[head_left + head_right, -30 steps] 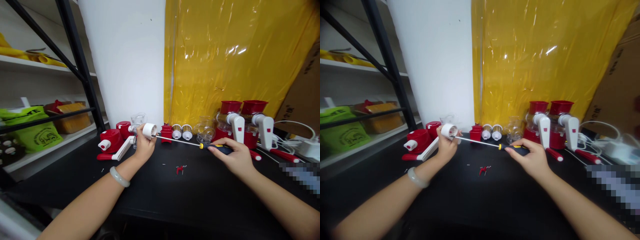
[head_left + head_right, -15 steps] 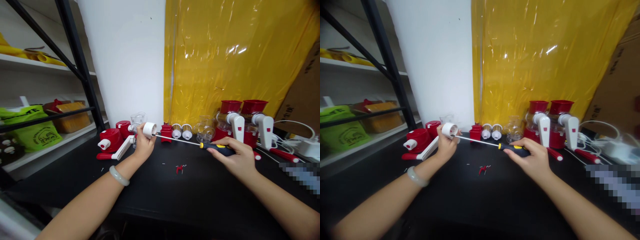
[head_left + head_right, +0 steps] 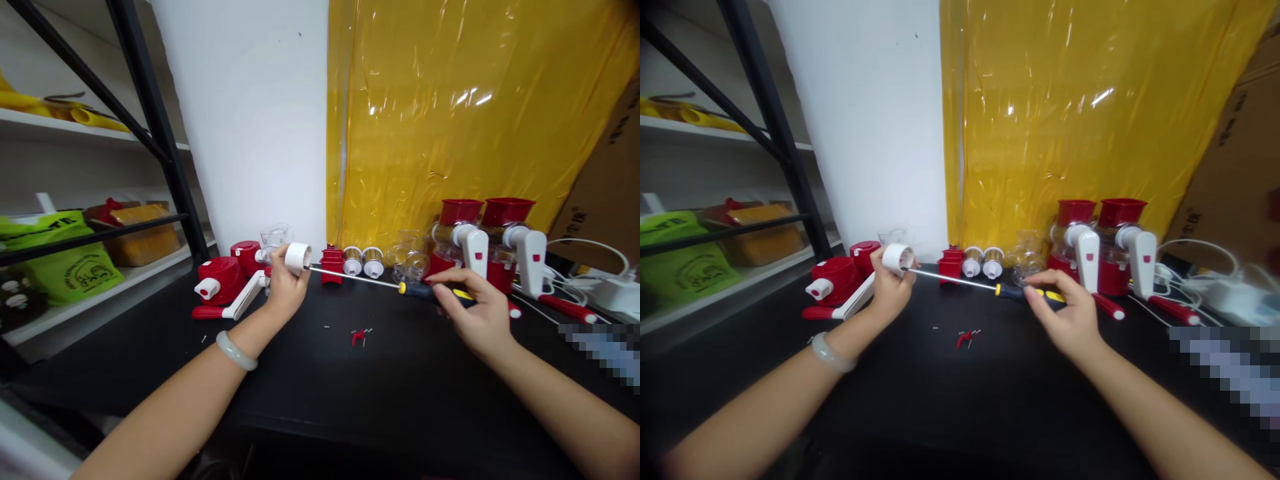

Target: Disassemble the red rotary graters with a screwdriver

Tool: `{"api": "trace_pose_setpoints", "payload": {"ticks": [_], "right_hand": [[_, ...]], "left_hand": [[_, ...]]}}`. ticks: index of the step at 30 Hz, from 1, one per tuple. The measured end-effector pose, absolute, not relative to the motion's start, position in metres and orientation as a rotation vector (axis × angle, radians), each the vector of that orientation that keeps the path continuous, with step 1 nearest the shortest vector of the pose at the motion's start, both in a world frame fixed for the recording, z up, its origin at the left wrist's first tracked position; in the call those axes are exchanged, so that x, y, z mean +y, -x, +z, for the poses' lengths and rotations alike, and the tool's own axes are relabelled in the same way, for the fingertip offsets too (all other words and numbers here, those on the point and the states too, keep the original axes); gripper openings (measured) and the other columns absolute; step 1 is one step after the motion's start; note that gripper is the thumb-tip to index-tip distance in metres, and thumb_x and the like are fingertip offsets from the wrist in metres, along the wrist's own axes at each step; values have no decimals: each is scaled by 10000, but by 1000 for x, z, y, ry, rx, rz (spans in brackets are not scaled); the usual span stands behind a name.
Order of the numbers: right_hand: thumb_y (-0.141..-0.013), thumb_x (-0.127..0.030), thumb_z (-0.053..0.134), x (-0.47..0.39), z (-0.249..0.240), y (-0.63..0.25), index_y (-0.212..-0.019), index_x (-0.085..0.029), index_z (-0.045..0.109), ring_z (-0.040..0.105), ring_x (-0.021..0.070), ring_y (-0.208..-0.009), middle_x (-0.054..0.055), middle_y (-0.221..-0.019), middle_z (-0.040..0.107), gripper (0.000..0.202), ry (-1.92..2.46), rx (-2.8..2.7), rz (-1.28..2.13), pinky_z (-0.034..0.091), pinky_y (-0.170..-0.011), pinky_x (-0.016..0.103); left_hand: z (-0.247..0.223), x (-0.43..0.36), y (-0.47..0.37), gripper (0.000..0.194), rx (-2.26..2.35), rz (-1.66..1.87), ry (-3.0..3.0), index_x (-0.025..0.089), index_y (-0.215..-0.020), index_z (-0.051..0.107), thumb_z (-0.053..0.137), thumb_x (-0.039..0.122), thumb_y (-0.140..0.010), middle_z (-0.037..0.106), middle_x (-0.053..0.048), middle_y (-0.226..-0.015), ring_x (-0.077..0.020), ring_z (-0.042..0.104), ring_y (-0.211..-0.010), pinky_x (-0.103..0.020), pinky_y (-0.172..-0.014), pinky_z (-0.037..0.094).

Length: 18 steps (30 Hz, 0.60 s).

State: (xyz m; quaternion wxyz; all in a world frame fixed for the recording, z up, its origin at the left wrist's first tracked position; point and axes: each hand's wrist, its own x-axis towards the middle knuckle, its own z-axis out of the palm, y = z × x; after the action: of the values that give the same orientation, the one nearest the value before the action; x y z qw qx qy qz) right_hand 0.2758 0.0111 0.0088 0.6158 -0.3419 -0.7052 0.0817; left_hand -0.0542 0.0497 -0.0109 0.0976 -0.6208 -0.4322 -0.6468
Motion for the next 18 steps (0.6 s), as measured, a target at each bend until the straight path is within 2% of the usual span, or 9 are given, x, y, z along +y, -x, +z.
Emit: {"api": "trace_pose_setpoints", "payload": {"ticks": [3, 5, 8, 12, 15, 18], "right_hand": [[-865, -474, 621, 24, 9, -276, -831, -248, 641, 569, 168, -503, 34, -735, 662, 229, 778, -1424, 560, 457, -428, 313], [-862, -505, 605, 34, 10, -277, -791, -242, 621, 532, 163, -458, 19, -631, 612, 272, 740, -1331, 752, 414, -399, 307], [-874, -570, 544, 47, 10, -279, -780, -211, 614, 491, 149, -398, 14, -536, 578, 377, 795, -1271, 938, 367, -372, 286], [-886, -675, 436, 57, 1, -285, -758, -186, 587, 374, 107, -281, 11, -443, 557, 528, 1010, -1331, 1051, 249, -305, 239], [-857, -643, 533, 63, -7, -289, -672, -190, 545, 315, 84, -262, -32, -353, 452, 489, 1088, -1383, 1051, 222, -304, 218], [-827, -618, 586, 69, -12, -291, -642, -195, 526, 311, 80, -264, -41, -348, 436, 466, 1110, -1374, 1069, 200, -300, 214]], "left_hand": [[-4, 41, 49, 527, -1335, -1747, 1881, 189, -1281, 382, 617, 167, -810, 615, -130, -1137, -253, 662, -968, -381, -790, 540], [1, 33, 43, 591, -1359, -1628, 1942, 185, -1354, 378, 598, 143, -807, 620, -147, -1169, -270, 672, -953, -389, -776, 545], [6, 23, 36, 687, -1402, -1501, 2035, 184, -1465, 317, 572, 146, -827, 655, -142, -1107, -267, 687, -846, -401, -755, 551], [12, 18, 31, 667, -1456, -1413, 2153, 186, -1479, 323, 544, 173, -849, 679, -113, -1032, -265, 691, -843, -417, -793, 549], [14, 17, 32, 644, -1531, -1349, 2276, 188, -1471, 335, 540, 211, -861, 690, -104, -999, -271, 697, -848, -422, -792, 546], [13, 17, 32, 618, -1598, -1318, 2395, 190, -1456, 352, 553, 304, -884, 701, -91, -942, -272, 702, -811, -412, -764, 544]]}}
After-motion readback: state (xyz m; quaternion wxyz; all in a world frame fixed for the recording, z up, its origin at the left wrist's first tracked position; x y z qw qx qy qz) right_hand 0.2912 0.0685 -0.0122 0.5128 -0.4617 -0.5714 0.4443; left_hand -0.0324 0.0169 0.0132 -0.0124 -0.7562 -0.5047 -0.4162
